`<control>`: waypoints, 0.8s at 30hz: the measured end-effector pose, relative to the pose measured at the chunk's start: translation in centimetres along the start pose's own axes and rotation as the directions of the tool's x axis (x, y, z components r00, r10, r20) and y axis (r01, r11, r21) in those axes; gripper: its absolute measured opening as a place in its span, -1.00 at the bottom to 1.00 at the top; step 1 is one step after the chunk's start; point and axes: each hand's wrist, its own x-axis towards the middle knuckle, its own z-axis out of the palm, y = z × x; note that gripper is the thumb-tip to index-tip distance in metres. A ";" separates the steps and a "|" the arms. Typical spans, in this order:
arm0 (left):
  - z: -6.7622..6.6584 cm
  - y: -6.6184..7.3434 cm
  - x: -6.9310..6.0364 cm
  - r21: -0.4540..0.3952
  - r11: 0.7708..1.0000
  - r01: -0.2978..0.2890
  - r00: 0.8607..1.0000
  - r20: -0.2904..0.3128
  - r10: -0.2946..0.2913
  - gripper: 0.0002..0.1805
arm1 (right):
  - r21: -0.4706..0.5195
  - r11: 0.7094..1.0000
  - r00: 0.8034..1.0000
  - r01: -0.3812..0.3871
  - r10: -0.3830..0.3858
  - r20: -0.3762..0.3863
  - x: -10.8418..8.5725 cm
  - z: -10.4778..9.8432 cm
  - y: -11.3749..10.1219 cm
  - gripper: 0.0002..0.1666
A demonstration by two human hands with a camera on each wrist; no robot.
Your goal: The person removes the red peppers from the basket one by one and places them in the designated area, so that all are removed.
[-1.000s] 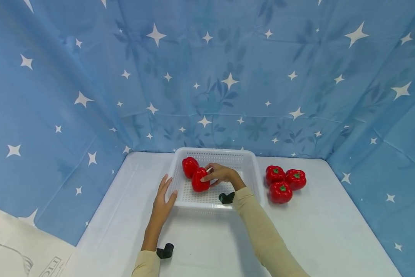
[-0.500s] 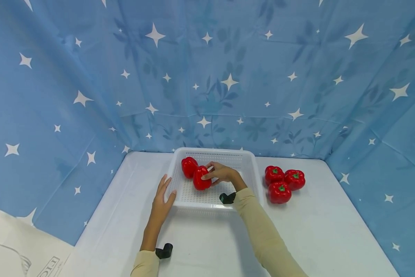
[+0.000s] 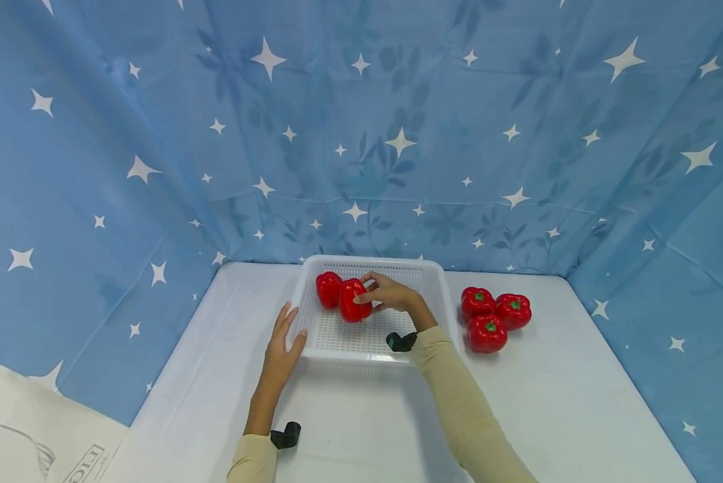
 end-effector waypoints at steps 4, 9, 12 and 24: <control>-0.1 0.1 0.0 -0.002 1.000 0.001 1.000 0.003 -0.001 -0.39 | -0.009 1.000 1.000 0.022 -0.022 -0.005 -0.5 -0.3 -0.3 -0.23; -0.1 0.1 0.0 0.003 1.000 0.002 1.000 0.003 -0.002 -0.39 | 0.004 1.000 1.000 0.028 -0.028 -0.009 -1.1 -0.6 -0.4 -0.22; -0.1 -0.1 0.0 0.005 1.000 -0.001 1.000 0.001 0.001 -0.39 | 0.019 0.999 0.999 0.026 -0.026 -0.021 -1.4 -0.7 -0.1 -0.23; 0.1 -0.1 0.0 -0.001 1.000 -0.003 1.000 0.002 0.003 -0.39 | 0.027 0.998 0.994 0.051 -0.048 -0.098 -2.3 -1.3 0.3 -0.17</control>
